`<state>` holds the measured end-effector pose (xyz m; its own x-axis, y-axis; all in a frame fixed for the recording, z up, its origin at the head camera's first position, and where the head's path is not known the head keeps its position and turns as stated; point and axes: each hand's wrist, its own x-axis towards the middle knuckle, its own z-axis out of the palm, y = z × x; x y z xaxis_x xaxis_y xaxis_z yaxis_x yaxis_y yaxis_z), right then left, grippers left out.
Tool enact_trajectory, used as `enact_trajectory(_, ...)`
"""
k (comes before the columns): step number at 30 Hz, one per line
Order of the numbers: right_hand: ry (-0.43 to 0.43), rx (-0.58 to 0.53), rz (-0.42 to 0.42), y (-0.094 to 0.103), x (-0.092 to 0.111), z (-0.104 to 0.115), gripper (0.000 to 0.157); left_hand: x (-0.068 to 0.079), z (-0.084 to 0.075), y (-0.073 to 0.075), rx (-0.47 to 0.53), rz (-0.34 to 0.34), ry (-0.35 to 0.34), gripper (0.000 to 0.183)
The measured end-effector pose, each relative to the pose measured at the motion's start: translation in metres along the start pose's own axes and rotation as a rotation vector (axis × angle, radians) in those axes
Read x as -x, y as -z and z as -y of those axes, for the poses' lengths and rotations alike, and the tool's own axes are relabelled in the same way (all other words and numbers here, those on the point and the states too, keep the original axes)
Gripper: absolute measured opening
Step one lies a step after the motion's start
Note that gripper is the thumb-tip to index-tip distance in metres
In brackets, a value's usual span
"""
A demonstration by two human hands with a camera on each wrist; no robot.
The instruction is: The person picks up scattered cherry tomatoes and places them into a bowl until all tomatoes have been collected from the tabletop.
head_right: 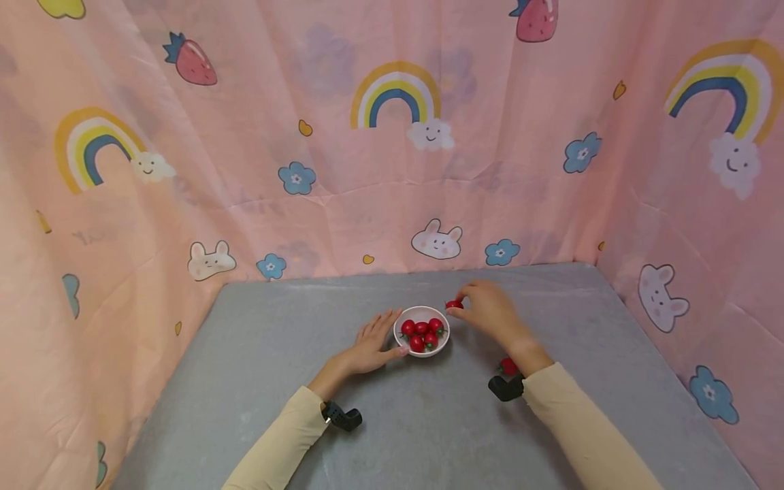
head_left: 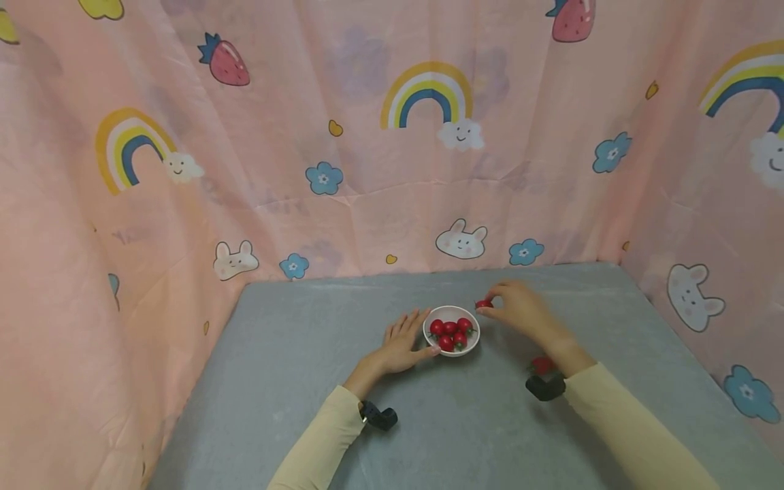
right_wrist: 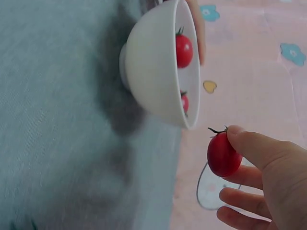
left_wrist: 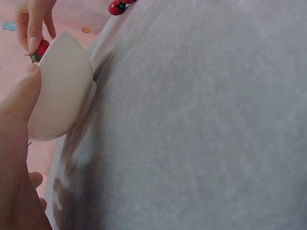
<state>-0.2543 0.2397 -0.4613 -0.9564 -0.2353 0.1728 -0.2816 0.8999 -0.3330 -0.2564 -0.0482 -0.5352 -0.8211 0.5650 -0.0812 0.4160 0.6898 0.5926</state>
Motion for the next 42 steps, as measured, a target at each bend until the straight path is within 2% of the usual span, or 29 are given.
enact_trajectory(9, 0.031, -0.014, -0.020, -0.013, -0.008, 0.021, 0.031, 0.000, -0.002, 0.000, 0.001, -0.001, 0.013, 0.085)
enact_trajectory(17, 0.041, -0.037, 0.006, -0.017, -0.011, 0.036, 0.032, 0.000, 0.000, -0.001, -0.002, 0.008, 0.023, 0.085)
enact_trajectory(29, 0.049, -0.037, 0.015, -0.023, -0.017, 0.043, 0.033, -0.001, 0.000, -0.001, -0.007, 0.011, 0.024, 0.085)
enact_trajectory(42, 0.075, -0.041, -0.016, -0.028, -0.019, 0.044, 0.032, -0.002, 0.001, -0.001, -0.023, 0.013, 0.029, 0.085)
